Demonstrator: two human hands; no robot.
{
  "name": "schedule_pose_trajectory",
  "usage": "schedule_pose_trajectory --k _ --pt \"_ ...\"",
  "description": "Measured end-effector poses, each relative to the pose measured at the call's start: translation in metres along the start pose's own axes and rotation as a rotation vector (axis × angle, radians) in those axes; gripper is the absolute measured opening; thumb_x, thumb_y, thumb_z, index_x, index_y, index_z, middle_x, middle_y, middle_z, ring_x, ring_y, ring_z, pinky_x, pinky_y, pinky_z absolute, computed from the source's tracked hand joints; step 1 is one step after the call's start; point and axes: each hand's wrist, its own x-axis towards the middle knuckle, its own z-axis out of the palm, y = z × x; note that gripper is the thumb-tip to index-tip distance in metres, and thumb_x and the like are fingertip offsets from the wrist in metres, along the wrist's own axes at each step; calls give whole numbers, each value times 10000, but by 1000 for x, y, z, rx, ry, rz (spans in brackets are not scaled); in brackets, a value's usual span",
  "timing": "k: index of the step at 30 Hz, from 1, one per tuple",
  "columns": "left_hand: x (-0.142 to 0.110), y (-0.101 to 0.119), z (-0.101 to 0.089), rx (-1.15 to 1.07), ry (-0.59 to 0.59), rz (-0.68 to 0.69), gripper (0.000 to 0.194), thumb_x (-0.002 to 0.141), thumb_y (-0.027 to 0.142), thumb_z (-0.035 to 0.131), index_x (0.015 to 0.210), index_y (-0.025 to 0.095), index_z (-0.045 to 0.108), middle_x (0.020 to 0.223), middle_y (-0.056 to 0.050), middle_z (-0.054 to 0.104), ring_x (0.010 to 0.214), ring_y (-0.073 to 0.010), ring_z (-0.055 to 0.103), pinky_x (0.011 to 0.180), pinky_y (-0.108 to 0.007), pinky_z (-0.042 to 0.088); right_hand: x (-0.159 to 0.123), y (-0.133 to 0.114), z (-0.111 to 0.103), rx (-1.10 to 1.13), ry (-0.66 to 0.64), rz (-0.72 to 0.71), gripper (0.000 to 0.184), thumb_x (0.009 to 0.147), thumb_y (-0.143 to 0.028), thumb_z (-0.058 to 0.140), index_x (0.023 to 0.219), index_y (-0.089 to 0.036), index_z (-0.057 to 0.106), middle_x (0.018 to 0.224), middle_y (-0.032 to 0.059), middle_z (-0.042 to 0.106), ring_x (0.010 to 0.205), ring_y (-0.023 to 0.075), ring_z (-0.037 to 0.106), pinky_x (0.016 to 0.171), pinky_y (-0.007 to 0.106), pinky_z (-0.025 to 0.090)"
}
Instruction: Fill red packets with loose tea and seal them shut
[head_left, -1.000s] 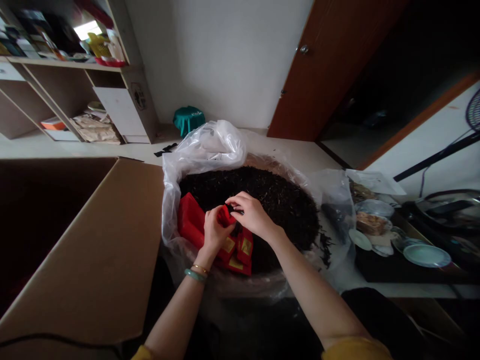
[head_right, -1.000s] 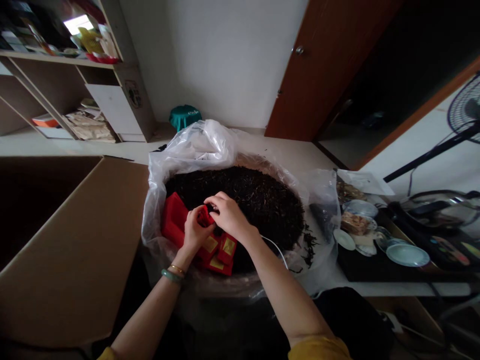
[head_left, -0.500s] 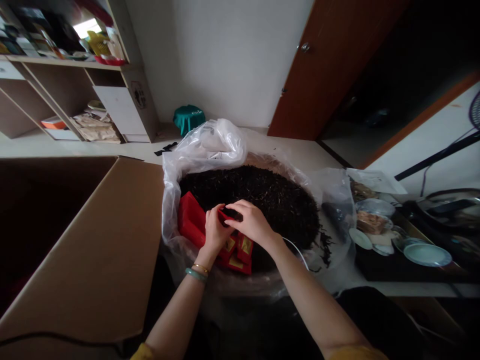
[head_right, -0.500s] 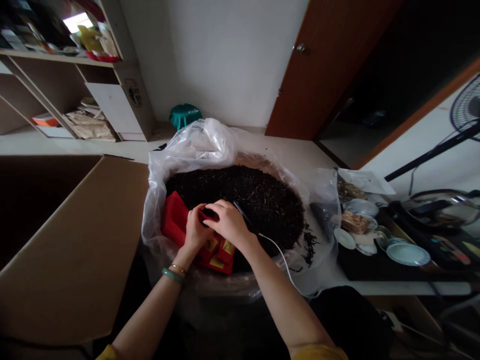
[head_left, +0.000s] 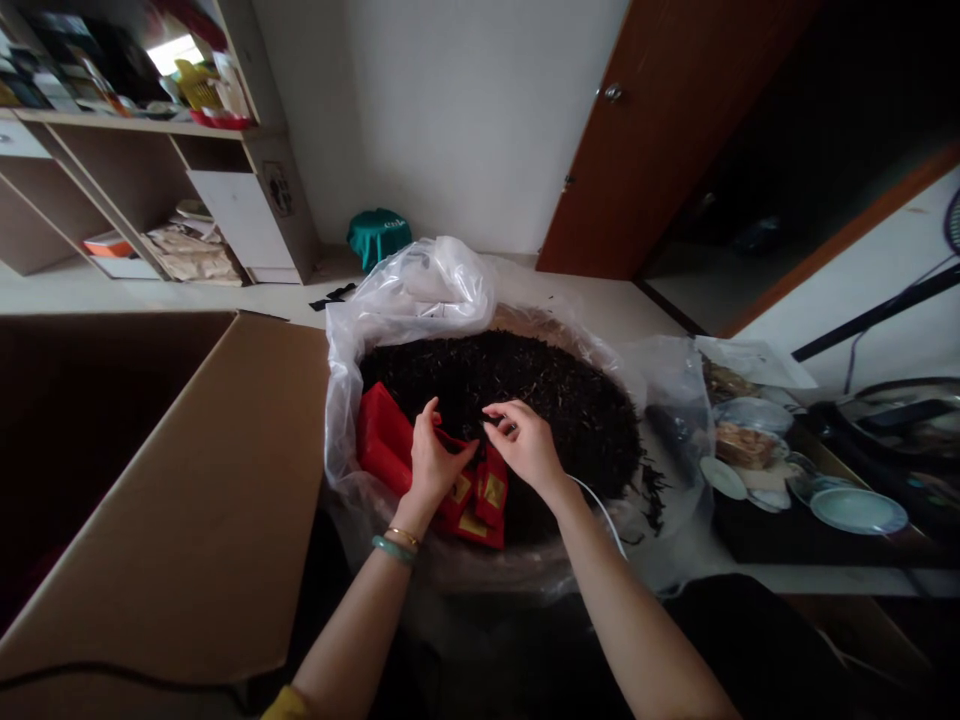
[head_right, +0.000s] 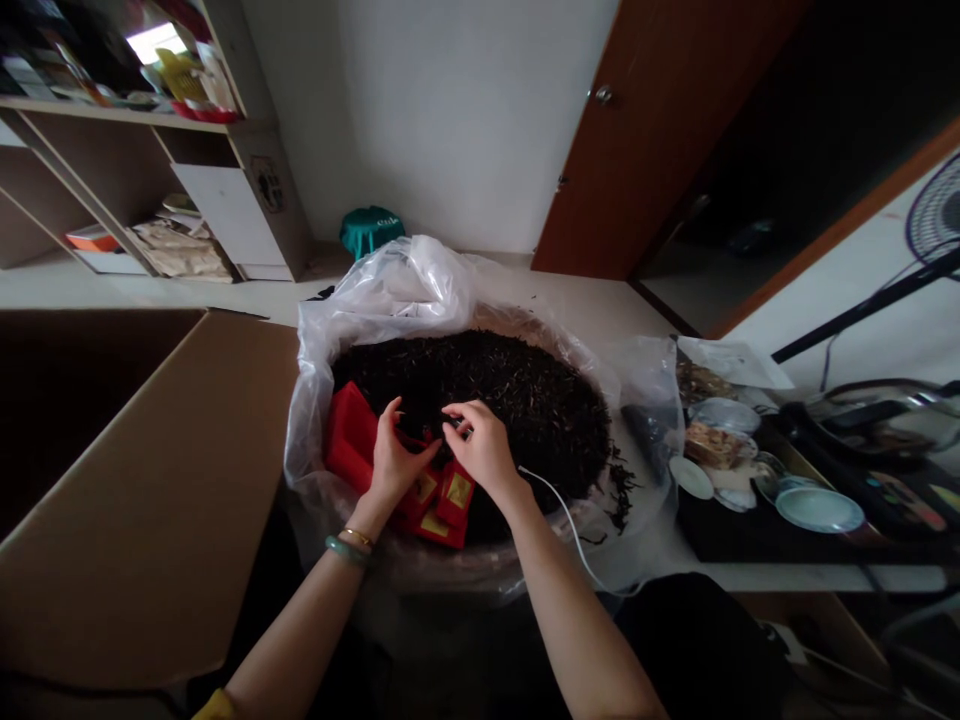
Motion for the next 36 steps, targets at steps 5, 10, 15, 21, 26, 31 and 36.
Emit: schedule_pose_trajectory --k 5,10,15,21,26,31,36 --pt "-2 -5 -1 7 -28 50 835 623 136 683 1376 223 331 1014 -56 558 948 -217 557 892 -384 459 -7 -18 5 -299 -323 -42 269 823 -314 610 1077 -236 652 1071 71 595 945 189 600 817 301 511" --pt "-3 -8 0 28 -96 75 797 621 60 603 1365 215 365 975 -54 582 899 -209 562 870 -377 463 -2 -27 10 -545 -599 101 231 896 -326 517 1024 -207 668 988 83 610 884 204 626 765 296 493" --pt "-2 -5 0 59 -151 8 828 580 109 681 1346 181 377 982 -61 602 892 -222 559 831 -381 477 -4 -15 5 -442 -436 38 198 862 -281 585 1042 -244 660 1067 47 569 848 141 619 760 252 482" --pt "-2 -1 -1 -6 -175 -3 864 586 108 688 1367 195 329 997 -44 610 897 -194 586 845 -354 478 -3 -8 4 -534 -495 34 172 863 -359 594 896 -221 691 967 51 598 844 165 609 697 246 470" --pt "-4 -1 1 -20 -208 19 863 615 146 702 1383 200 311 1122 -87 609 1015 -220 586 906 -373 467 -3 4 15 -509 -437 36 272 908 -365 520 781 -216 708 949 59 604 861 176 595 724 265 473" --pt "-5 -4 6 -25 -248 72 682 666 204 690 1297 148 438 1260 -158 556 1185 -286 515 1009 -439 404 -6 12 26 -382 -86 -44 303 881 -370 554 681 -200 706 928 96 587 966 234 523 888 370 467" --pt "-4 0 1 -165 -318 -55 591 696 168 624 1267 143 472 1079 -99 656 930 -208 633 824 -324 504 -2 4 15 -304 43 -184 206 790 -425 660 799 -231 725 1030 107 550 1131 297 423 1001 489 393"
